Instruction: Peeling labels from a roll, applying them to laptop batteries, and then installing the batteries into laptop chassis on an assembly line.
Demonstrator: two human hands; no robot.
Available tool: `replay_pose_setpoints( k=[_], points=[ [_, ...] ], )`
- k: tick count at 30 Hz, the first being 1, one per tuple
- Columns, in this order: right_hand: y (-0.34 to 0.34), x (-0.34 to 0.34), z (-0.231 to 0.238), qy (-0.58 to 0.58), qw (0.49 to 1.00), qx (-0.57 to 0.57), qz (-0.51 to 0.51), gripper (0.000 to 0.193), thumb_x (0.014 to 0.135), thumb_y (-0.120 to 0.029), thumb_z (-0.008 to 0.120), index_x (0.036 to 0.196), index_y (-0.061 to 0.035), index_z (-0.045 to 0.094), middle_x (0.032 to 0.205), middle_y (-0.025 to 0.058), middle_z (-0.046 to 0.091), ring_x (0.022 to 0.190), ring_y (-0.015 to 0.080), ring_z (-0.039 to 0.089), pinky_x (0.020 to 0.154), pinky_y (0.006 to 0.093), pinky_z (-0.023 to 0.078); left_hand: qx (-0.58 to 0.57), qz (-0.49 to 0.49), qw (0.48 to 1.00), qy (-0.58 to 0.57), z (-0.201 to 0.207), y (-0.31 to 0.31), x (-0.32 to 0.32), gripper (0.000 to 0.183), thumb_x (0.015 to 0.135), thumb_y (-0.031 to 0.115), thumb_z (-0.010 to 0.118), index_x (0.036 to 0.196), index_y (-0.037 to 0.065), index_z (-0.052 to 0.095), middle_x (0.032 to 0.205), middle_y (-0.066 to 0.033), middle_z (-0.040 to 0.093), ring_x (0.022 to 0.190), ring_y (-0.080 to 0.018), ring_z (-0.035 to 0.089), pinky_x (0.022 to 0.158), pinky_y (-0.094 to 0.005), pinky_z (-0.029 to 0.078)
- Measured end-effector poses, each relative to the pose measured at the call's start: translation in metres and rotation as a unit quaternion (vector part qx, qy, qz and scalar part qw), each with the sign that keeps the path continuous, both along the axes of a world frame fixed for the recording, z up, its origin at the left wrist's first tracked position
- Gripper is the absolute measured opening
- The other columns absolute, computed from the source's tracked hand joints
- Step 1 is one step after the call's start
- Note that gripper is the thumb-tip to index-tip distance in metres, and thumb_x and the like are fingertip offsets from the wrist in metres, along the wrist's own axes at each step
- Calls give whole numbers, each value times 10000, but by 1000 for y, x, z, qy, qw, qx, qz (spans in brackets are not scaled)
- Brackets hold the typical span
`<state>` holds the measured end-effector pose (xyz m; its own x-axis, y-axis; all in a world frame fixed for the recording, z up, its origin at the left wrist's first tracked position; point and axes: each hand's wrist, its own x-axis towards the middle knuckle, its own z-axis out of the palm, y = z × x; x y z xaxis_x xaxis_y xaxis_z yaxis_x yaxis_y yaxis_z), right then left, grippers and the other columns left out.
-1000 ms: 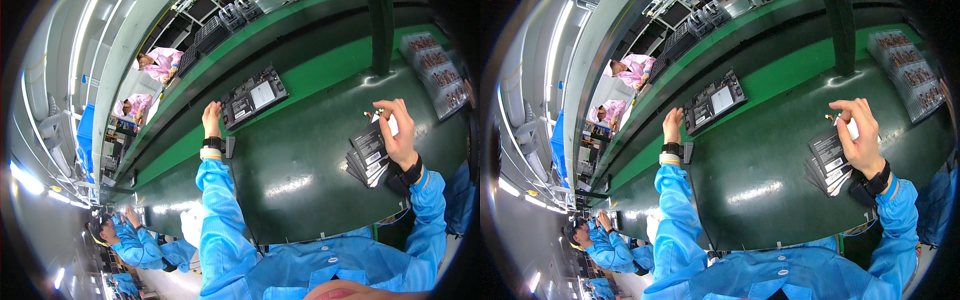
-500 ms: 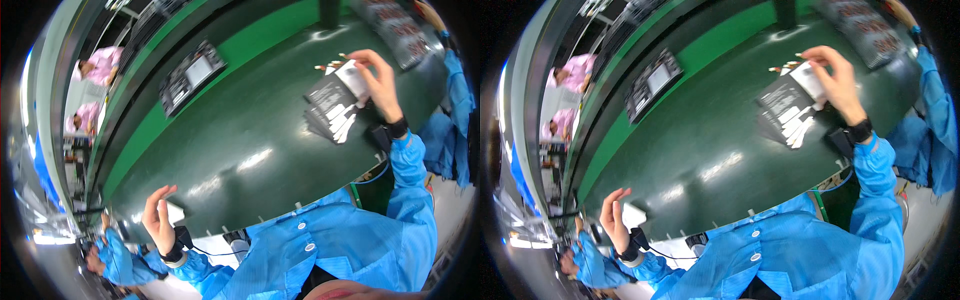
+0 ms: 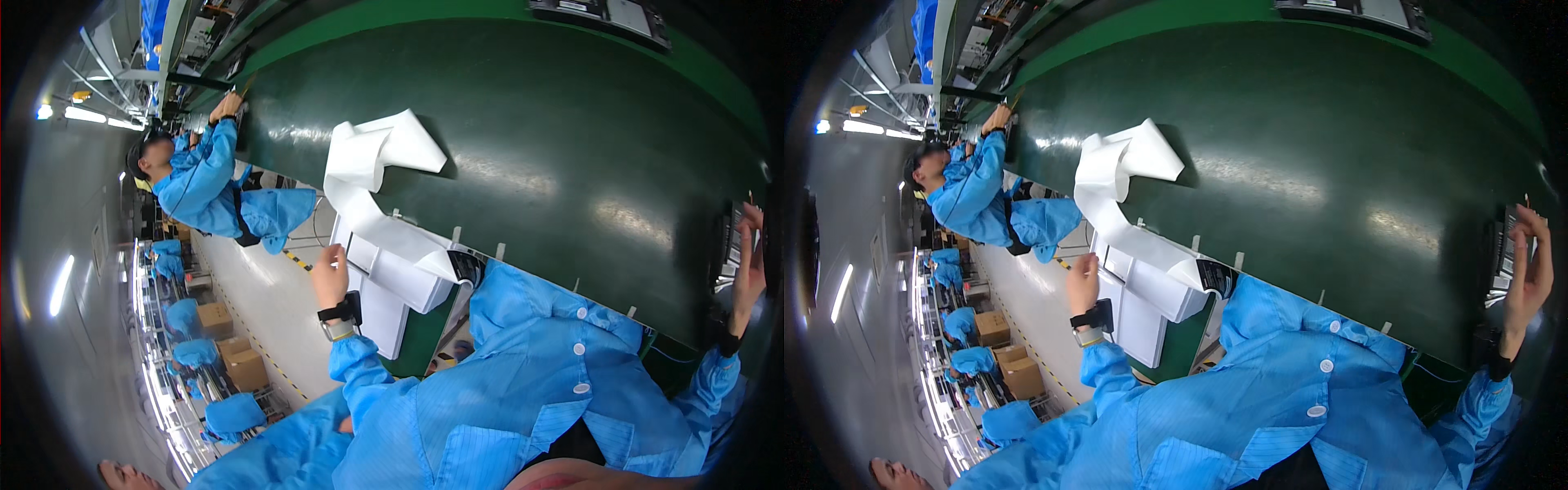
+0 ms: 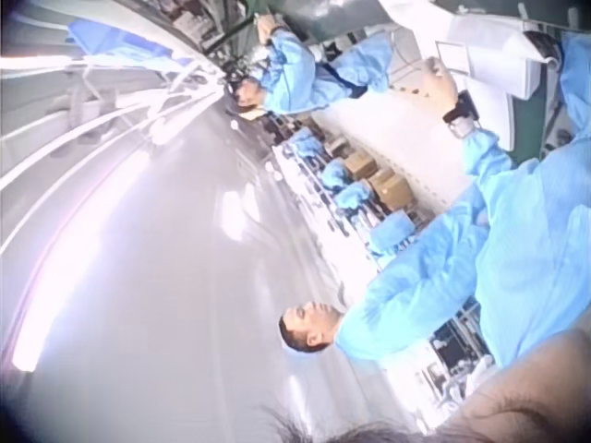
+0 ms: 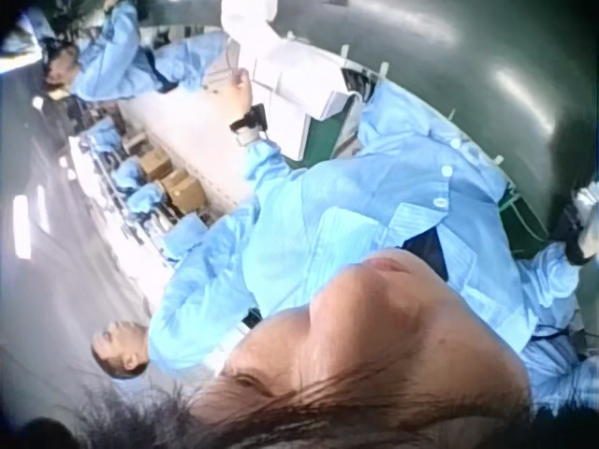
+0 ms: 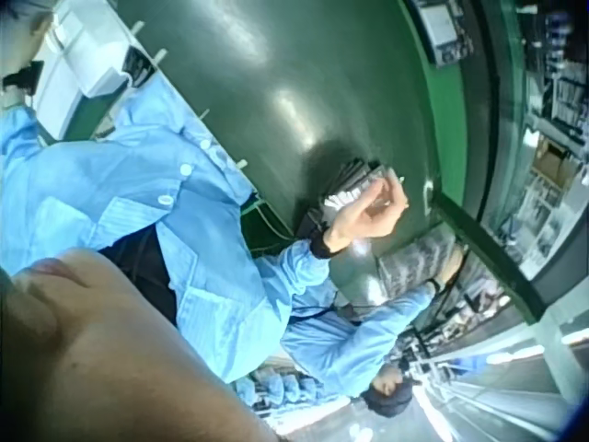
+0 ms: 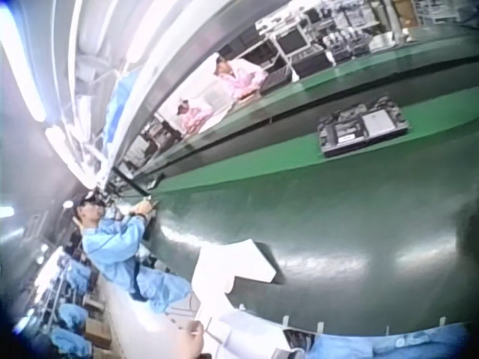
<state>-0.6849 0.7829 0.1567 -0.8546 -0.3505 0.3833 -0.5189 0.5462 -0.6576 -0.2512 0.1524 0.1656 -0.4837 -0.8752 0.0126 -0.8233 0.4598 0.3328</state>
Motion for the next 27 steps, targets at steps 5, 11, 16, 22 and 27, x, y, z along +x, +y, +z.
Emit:
replay_pose_setpoints(
  k=[5,11,16,22,27],
  points=[
    [-114,27,45,-9,993,-6,117,247,951,36,568,1185,25,644,885,64,540,851,140,549,807,277,413,-50,-21,998,-27,-71,-15,32,656,853,385,810,1310,-42,610,1231,-260,674,1142,-389,650,964,-452,515],
    [-161,42,49,-21,975,0,219,293,900,17,590,1189,28,635,869,91,569,813,179,577,783,295,431,-34,-16,999,-20,-76,-23,-1,926,550,460,994,1241,-37,629,1101,-212,632,1051,-381,618,942,-441,506],
    [-179,52,56,12,966,5,257,289,893,28,579,1176,26,637,840,88,566,800,185,581,769,306,439,-102,-10,995,-2,-91,-55,9,621,654,439,953,1008,-5,702,1019,-209,675,925,-357,660,816,-462,523],
    [-189,55,59,-12,964,-9,267,283,879,41,584,1156,32,642,809,87,557,761,193,583,744,313,442,-209,152,962,84,-91,-70,16,340,1002,349,635,935,19,685,826,-215,712,769,-420,677,687,-514,502],
    [-201,55,59,-18,950,-12,313,247,887,37,594,1128,24,644,845,115,596,733,202,600,764,338,463,-313,304,888,146,-19,-63,50,404,1036,401,553,909,29,645,842,-196,700,785,-421,660,695,-513,482]
  ],
)
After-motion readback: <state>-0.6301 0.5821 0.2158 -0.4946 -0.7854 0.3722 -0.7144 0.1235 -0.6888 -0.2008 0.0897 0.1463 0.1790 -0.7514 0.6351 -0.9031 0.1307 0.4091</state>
